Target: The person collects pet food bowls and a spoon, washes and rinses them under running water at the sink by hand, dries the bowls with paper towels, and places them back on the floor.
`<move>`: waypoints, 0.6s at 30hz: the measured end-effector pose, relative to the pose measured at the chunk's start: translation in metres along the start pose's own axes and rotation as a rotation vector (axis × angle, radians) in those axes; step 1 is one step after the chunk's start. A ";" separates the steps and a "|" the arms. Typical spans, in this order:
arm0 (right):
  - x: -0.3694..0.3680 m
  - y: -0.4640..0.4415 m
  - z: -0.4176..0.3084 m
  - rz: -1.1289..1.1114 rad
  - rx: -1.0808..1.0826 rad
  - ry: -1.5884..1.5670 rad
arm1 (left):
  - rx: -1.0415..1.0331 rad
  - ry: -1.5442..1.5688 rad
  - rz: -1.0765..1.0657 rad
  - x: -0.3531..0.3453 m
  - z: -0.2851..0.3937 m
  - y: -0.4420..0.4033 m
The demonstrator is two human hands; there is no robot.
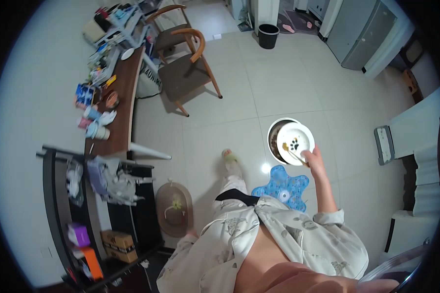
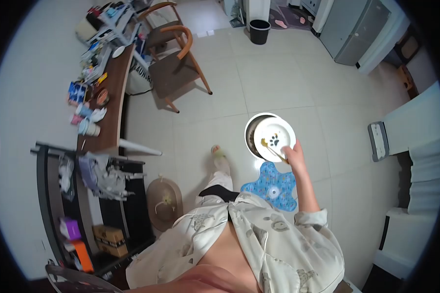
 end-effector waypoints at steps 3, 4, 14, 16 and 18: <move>-0.044 -0.126 -0.065 0.007 0.052 -0.023 | 0.184 0.099 -0.087 0.062 0.042 -0.051; -0.050 -0.169 -0.097 0.029 0.076 -0.001 | 0.166 0.093 -0.092 0.094 0.078 -0.080; -0.137 -0.552 -0.325 -0.062 0.061 0.028 | -0.877 0.486 -0.062 0.539 0.795 -0.299; -0.169 -0.645 -0.356 -0.132 0.068 0.097 | -1.093 0.756 -0.160 0.617 0.931 -0.237; -0.179 -0.730 -0.394 -0.220 0.025 0.189 | -1.094 0.927 -0.169 0.655 1.026 -0.227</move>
Point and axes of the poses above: each hand's wrist, its own y-axis away from the middle knuckle, its own x-axis out of the back of the hand, z = x × y, the point moved 4 cm from there along -y, towards the middle knuckle, and after that the axes turned 9 degrees about y, right-handed, at the moved point
